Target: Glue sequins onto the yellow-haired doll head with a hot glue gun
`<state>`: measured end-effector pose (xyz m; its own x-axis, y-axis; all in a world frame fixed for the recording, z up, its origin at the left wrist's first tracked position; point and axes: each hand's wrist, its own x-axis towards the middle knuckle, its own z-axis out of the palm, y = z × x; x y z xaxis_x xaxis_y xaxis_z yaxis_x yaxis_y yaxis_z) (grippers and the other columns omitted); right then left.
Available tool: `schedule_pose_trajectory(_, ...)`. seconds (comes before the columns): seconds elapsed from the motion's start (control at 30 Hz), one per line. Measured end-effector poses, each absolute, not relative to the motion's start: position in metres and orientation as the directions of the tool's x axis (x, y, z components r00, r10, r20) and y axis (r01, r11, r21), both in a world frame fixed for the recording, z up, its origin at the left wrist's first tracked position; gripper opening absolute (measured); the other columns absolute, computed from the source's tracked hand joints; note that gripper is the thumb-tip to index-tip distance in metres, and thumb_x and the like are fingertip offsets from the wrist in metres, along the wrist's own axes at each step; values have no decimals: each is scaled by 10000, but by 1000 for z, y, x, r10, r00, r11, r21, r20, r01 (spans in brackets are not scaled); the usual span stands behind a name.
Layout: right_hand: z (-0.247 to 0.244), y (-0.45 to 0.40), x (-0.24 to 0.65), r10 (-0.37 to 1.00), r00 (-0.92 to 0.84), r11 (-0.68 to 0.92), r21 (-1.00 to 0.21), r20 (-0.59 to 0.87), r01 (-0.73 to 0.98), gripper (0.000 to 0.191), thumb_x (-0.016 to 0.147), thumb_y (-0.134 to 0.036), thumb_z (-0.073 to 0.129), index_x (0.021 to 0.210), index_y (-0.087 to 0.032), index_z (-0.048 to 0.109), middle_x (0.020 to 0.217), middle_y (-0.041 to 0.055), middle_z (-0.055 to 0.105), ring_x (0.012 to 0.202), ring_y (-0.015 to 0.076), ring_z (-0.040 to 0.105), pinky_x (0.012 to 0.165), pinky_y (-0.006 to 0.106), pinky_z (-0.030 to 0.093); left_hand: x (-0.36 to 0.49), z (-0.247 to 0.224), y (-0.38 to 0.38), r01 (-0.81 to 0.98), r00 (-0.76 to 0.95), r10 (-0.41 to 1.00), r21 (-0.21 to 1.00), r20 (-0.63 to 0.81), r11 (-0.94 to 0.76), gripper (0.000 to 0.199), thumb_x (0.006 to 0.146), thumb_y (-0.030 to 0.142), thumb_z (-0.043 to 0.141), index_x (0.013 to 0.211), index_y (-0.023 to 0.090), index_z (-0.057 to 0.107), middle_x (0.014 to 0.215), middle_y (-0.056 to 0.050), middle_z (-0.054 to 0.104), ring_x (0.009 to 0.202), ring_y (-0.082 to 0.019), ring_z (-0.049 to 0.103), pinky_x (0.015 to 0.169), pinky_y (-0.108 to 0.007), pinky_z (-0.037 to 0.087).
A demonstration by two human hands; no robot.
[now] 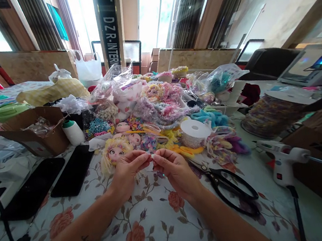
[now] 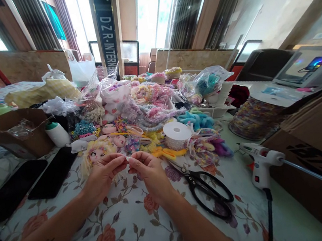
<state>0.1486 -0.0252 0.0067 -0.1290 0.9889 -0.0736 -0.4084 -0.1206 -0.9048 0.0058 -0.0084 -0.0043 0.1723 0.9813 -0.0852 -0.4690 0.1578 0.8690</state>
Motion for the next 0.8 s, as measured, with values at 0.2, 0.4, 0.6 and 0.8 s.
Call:
schedule_pose_trajectory(0.2,7,-27,149,984,-156,-143,-892,-82,-429,198,747,-313,750,753,-165,618,693,-28,554,633,72,495,599,190,375,5,-5,-10,-355,150,989,934,6,48,134,709,285,760,762,165,736,752,-18,697,728,-114,607,710,-205,504)
schedule_pose_trajectory(0.4,1,-27,147,985,-151,-145,-856,-79,-497,184,746,-293,755,766,-165,625,741,-22,566,657,71,492,633,186,392,5,-6,-10,-354,152,988,934,4,50,120,705,273,761,759,168,739,753,-16,697,731,-113,597,708,-201,487)
schedule_pose_trajectory(0.6,-2,-27,145,986,-147,-144,-846,-78,-513,175,741,-287,758,753,-171,628,745,-20,569,666,80,487,656,199,402,6,-6,-12,-356,154,988,933,9,47,103,693,256,763,743,168,742,735,-13,695,712,-115,590,692,-206,470)
schedule_pose_trajectory(0.8,1,-29,142,988,-122,-147,-837,-97,-527,192,710,-306,778,732,-179,637,737,-21,567,666,88,484,659,210,405,7,-5,-12,-359,156,988,931,-2,58,111,679,268,772,736,175,752,750,-26,707,727,-136,600,705,-229,461)
